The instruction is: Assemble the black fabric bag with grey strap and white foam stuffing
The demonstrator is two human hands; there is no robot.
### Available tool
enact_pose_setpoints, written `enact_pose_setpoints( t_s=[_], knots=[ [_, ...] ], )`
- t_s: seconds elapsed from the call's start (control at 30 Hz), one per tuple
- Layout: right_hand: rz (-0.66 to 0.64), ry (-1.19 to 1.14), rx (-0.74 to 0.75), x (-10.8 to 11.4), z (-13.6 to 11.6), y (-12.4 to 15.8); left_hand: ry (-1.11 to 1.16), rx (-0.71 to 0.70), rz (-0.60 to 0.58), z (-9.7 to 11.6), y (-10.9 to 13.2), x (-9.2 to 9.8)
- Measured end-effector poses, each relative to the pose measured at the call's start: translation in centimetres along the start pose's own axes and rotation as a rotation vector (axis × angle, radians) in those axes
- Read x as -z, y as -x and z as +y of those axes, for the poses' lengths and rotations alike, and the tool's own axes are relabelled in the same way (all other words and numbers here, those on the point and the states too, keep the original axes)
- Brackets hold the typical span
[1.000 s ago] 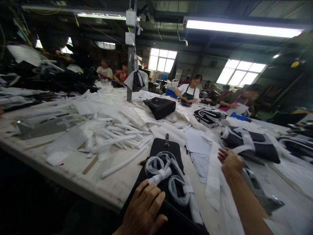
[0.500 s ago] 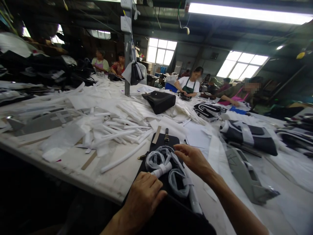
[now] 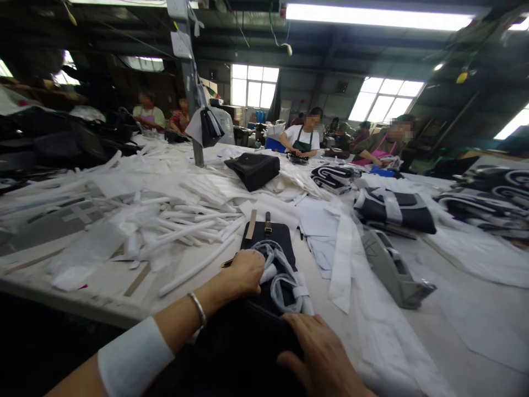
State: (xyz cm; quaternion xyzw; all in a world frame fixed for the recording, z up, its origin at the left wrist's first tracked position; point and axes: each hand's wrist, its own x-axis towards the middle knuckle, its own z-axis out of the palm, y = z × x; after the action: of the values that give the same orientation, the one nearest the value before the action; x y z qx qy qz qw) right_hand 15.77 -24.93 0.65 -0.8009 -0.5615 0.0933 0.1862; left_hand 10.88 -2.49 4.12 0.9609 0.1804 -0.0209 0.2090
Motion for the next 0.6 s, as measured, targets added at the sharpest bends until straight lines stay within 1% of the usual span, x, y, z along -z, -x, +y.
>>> enact_pose_setpoints(
  t_s=[0.07,0.13,0.17,0.2,0.23,0.27,0.3,0.33,0.37,0.4,0.43,0.5,0.53,0.6],
  knots=[
    [-0.048,-0.065,-0.054,1.1,-0.1,-0.7,0.206,0.098,0.062,-0.5,-0.1,0.2],
    [-0.076,-0.127,-0.066,3.3,-0.1,-1.4,0.303,0.141,0.103,-1.7,0.2,1.0],
    [-0.081,-0.149,-0.058,4.6,0.0,-1.8,0.403,0.147,0.132,-2.5,0.4,1.4],
    [-0.076,-0.158,-0.045,5.8,0.0,-2.2,0.581,0.157,0.166,-3.3,0.7,1.7],
    [-0.062,-0.162,-0.027,6.9,-0.1,-2.7,0.846,0.174,0.213,-4.0,1.0,1.7],
    [-0.042,-0.158,-0.008,7.7,-0.2,-3.2,1.157,0.197,0.265,-4.7,1.5,1.5],
    [-0.027,-0.144,0.013,8.1,-0.3,-3.7,1.461,0.234,0.312,-5.2,1.9,1.0],
    [-0.021,-0.116,0.031,8.1,-0.5,-4.1,1.704,0.299,0.366,-5.6,2.4,0.2],
    [-0.021,-0.073,0.038,7.6,-0.6,-4.4,1.873,0.372,0.415,-5.9,2.9,-0.8],
    [-0.021,-0.023,0.037,6.9,-0.7,-4.6,1.983,0.459,0.453,-6.0,3.3,-1.9],
    [-0.016,0.025,0.033,5.8,-0.7,-4.6,2.059,0.522,0.48,-6.1,3.7,-3.0],
    [0.049,0.091,0.024,3.6,-0.4,-4.3,2.13,0.566,0.516,-5.9,4.1,-4.6],
    [0.104,0.109,0.03,2.6,-0.1,-4.1,2.14,0.566,0.53,-5.7,4.2,-5.0],
    [0.213,0.127,0.066,1.2,0.4,-3.6,2.149,0.565,0.554,-5.3,4.1,-5.1]
  ],
)
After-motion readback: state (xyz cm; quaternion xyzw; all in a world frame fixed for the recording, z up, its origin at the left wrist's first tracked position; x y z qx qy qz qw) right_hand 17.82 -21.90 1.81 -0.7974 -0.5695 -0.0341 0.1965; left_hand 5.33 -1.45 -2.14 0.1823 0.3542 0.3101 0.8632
